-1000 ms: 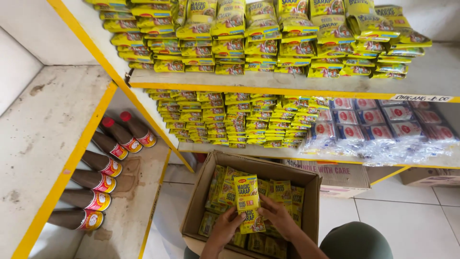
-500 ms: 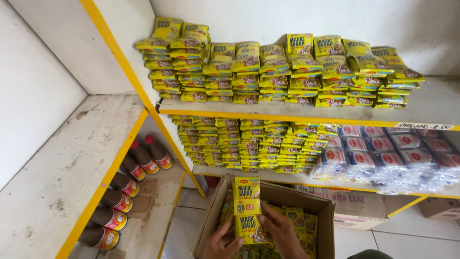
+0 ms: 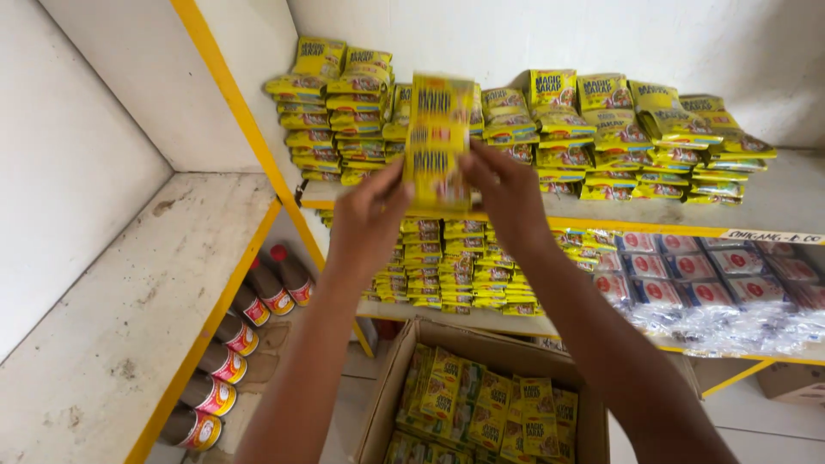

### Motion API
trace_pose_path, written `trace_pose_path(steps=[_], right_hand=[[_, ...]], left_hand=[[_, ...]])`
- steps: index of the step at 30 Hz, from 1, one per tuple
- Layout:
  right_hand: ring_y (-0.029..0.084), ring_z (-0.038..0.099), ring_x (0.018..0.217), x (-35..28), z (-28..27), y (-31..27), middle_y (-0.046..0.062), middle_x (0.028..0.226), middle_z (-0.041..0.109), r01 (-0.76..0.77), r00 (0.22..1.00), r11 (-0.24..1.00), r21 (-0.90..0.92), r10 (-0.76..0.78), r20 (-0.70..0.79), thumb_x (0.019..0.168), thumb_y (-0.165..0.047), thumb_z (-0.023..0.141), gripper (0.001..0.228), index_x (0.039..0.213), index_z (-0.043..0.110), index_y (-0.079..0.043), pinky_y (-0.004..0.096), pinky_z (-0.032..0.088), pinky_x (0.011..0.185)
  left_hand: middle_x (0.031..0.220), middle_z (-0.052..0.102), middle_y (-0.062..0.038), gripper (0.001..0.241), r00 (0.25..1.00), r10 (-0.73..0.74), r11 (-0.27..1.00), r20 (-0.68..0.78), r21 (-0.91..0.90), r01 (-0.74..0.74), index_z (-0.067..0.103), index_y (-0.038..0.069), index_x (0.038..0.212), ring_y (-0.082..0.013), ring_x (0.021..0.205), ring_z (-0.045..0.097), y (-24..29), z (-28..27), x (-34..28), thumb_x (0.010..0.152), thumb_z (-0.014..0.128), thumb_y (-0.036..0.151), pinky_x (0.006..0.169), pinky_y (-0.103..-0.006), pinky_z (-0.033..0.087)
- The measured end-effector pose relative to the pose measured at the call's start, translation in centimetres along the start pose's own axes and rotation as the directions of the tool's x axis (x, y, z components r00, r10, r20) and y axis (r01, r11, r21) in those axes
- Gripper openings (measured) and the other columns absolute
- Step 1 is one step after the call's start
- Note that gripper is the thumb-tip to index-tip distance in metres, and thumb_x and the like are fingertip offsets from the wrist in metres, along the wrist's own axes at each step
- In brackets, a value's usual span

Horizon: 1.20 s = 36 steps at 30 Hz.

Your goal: Stocking seasoning packets from a box onto retail shelves.

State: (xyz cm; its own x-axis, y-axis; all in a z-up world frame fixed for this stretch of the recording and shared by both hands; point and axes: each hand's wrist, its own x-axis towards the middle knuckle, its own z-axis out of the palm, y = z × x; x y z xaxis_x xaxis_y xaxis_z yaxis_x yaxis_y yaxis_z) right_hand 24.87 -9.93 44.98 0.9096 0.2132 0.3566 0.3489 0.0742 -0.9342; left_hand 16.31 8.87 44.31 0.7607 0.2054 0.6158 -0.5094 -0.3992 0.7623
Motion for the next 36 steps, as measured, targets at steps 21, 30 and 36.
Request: trace_pose_path(steps=[21, 30, 36], right_hand=[[0.025, 0.070, 0.097, 17.2, 4.7, 0.1, 0.002, 0.088, 0.078, -0.136, 0.989, 0.719, -0.681, 0.062, -0.132, 0.093, -0.049, 0.061, 0.031, 0.097, 0.083, -0.027, 0.054, 0.032, 0.110], [0.024, 0.061, 0.116, 16.6, 5.1, -0.9, 0.002, 0.093, 0.078, -0.136, 0.991, 0.645, -0.752, 0.086, -0.105, 0.095, -0.050, 0.062, 0.029, 0.097, 0.082, -0.029, 0.055, 0.027, 0.114], [0.028, 0.055, 0.119, 19.1, 4.6, 1.6, 0.000, 0.104, 0.072, -0.080, 0.996, 0.594, -0.800, 0.022, -0.083, 0.091, -0.050, 0.062, 0.028, 0.092, 0.083, -0.032, 0.058, 0.025, 0.108]], left_hand=[[0.086, 0.071, -0.025, 0.011, 0.931, 0.279, 0.807, -0.235, 0.583, -0.095, 0.076, 0.001, 0.082, -0.0431, 0.087, 0.070, -8.7, 2.6, 18.4, 0.084, 0.066, 0.007, 0.080, -0.0484, 0.057], [0.091, 0.073, -0.019, 0.007, 0.954, 0.132, 0.765, -0.269, 0.640, 0.075, 0.074, 0.003, 0.087, -0.0411, 0.089, 0.070, -3.0, 2.5, 15.5, 0.087, 0.070, 0.009, 0.074, -0.0498, 0.056], [0.094, 0.071, -0.019, 0.006, 0.981, 0.169, 0.455, -0.093, 0.891, 0.006, 0.069, 0.007, 0.088, -0.0365, 0.088, 0.071, -3.3, 4.5, 16.1, 0.093, 0.065, 0.006, 0.069, -0.0470, 0.059]])
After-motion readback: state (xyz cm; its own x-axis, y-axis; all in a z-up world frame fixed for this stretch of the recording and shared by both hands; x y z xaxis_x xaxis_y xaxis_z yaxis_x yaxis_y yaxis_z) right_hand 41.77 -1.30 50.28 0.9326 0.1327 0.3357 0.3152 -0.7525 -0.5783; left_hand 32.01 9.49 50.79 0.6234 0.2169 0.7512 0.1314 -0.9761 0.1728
